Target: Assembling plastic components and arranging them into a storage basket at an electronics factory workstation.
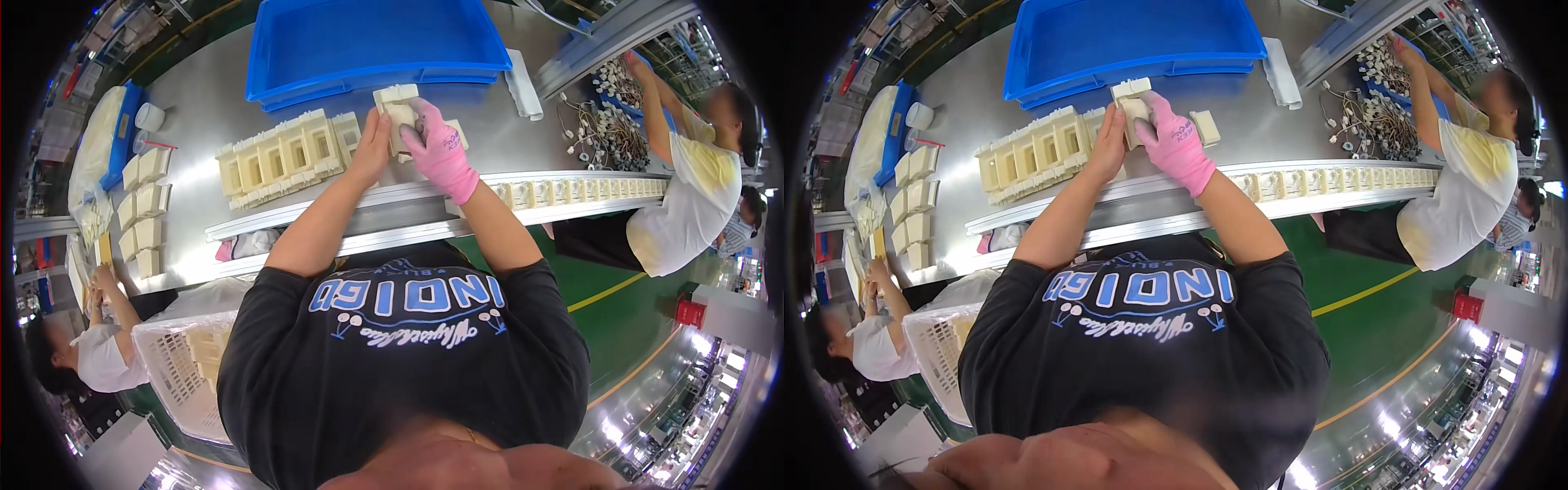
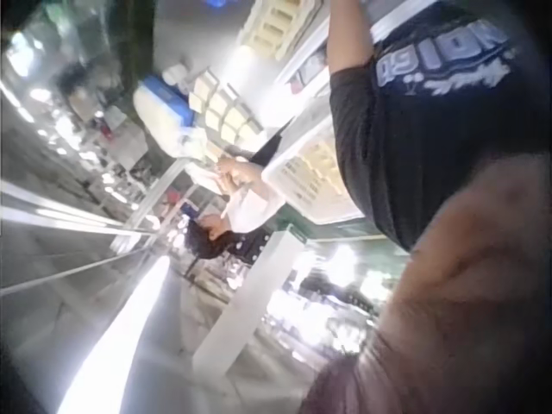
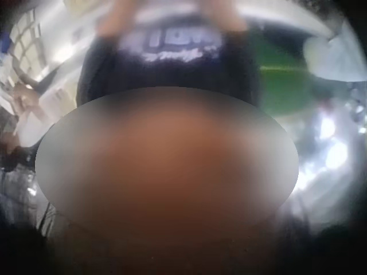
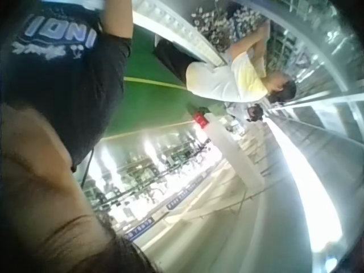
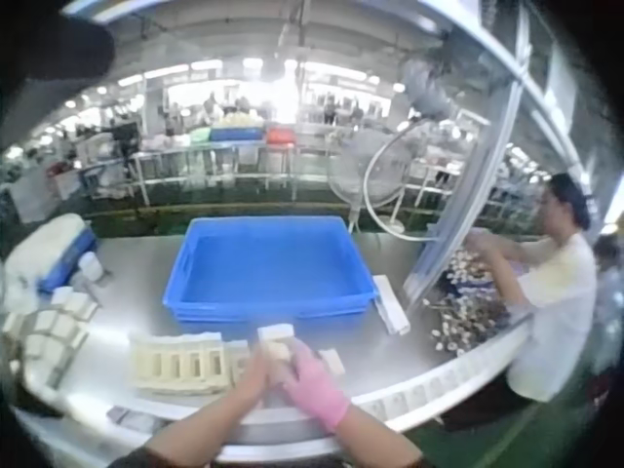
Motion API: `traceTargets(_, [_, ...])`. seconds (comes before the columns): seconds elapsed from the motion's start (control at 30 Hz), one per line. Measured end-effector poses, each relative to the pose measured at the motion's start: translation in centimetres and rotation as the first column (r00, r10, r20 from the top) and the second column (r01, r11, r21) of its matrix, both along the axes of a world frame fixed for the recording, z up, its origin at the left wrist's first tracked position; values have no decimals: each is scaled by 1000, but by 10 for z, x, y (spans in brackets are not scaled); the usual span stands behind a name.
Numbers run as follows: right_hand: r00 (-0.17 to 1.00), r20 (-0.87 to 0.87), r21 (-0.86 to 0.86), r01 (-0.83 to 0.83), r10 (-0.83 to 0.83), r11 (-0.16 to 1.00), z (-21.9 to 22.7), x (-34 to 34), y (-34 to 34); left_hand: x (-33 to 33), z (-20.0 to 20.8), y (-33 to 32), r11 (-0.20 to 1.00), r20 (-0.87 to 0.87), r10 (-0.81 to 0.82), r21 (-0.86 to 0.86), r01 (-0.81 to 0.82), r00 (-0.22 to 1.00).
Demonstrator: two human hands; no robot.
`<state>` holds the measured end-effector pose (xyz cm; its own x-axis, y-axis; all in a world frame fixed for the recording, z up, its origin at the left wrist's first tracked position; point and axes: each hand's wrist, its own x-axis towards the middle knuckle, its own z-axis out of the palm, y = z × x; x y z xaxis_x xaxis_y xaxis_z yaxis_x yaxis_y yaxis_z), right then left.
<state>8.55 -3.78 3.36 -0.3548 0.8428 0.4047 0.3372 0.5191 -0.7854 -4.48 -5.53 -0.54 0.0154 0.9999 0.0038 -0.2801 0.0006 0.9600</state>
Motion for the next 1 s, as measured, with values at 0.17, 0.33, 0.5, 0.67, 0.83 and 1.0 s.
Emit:
traceTargets(0.17, [990,139,-23,-5,8,1000,12,7,-2,6,7,-3,997,87,-8,-76,15,996])
traceTargets(0.33, [955,-33,-386,-283,294,878,33,17,-5,2,13,-3,958,96,-78,-267,101,992])
traceTargets(0.5, [1000,-7,218,5,-4,976,34,32,2,2,20,-2,918,154,-240,-286,276,958])
traceTargets(0.67, [853,-218,-77,-499,474,863,52,46,-2,-23,35,-7,496,414,-717,-262,828,561])
traceTargets(0.83, [791,327,-321,-422,517,848,47,52,-17,-31,18,5,815,-445,-572,-211,539,689])
traceTargets(1.0, [443,888,-28,-217,124,976,4,39,-44,-54,-13,6,870,-986,21,-63,489,-164])
